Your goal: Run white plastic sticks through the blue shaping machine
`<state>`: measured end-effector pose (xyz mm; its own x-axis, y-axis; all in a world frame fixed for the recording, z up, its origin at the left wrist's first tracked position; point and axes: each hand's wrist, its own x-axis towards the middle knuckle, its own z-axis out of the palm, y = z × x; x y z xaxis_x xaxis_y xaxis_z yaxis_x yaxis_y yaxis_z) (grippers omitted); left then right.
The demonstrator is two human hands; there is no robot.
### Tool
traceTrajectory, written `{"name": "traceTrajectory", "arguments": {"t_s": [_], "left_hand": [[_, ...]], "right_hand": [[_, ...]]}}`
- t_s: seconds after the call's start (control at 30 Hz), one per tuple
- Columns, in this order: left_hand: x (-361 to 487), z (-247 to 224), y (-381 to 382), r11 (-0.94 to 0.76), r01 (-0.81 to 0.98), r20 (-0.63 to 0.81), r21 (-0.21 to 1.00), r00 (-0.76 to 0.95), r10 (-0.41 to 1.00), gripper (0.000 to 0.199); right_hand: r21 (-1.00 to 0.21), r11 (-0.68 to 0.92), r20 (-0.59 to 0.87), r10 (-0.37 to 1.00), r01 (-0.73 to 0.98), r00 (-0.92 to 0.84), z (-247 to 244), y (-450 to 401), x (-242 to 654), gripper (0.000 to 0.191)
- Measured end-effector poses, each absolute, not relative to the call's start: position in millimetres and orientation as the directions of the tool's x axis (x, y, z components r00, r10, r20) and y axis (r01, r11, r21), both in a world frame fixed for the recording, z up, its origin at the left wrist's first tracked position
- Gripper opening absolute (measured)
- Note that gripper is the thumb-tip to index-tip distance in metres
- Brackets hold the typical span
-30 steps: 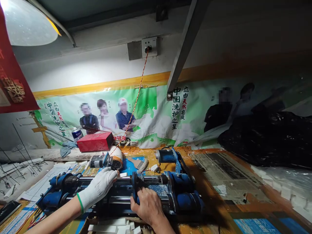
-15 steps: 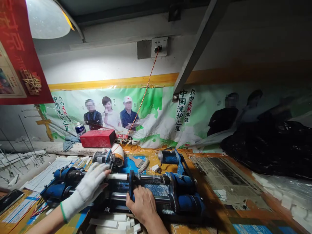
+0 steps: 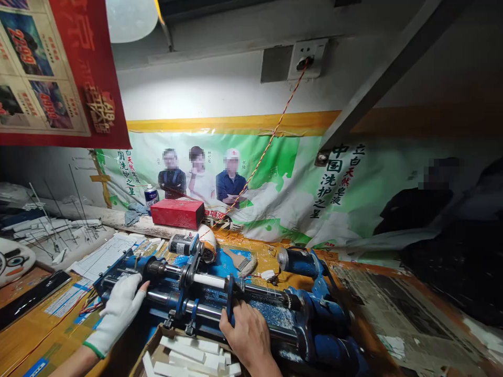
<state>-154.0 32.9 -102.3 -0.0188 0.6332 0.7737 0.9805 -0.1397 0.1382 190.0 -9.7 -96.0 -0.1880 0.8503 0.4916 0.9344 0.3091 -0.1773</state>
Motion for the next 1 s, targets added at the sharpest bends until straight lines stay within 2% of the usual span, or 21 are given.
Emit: {"name": "traceTrajectory", "arguments": {"t_s": [0.33, 0.43, 0.6, 0.83, 0.93, 1.0], "left_hand": [[-108, -108, 29, -0.187, 0.981, 0.763, 0.047, 0.086, 0.641, 0.013], [-107, -106, 29, -0.172, 0.985, 0.745, 0.009, 0.108, 0.659, 0.019], [-133, -107, 33, -0.208, 0.978, 0.749, -0.031, 0.16, 0.643, 0.016], [-191, -110, 51, -0.167, 0.982, 0.799, -0.091, 0.172, 0.576, 0.021], [-207, -111, 50, -0.141, 0.988, 0.807, -0.059, 0.13, 0.577, 0.019], [-206, -108, 42, -0.131, 0.991, 0.824, 0.028, 0.051, 0.565, 0.022]], "right_hand": [[-0.171, 0.323, 0.506, 0.839, 0.931, -0.198, -96, -9, 189, 0.022], [-0.173, 0.33, 0.497, 0.843, 0.928, -0.207, -96, -10, 191, 0.023], [-0.168, 0.342, 0.497, 0.839, 0.925, -0.22, -99, -9, 193, 0.022], [-0.146, 0.335, 0.503, 0.835, 0.931, -0.222, -100, -9, 192, 0.022], [-0.13, 0.338, 0.51, 0.829, 0.932, -0.229, -99, -9, 193, 0.023], [-0.121, 0.332, 0.514, 0.827, 0.935, -0.227, -99, -9, 193, 0.024]]}}
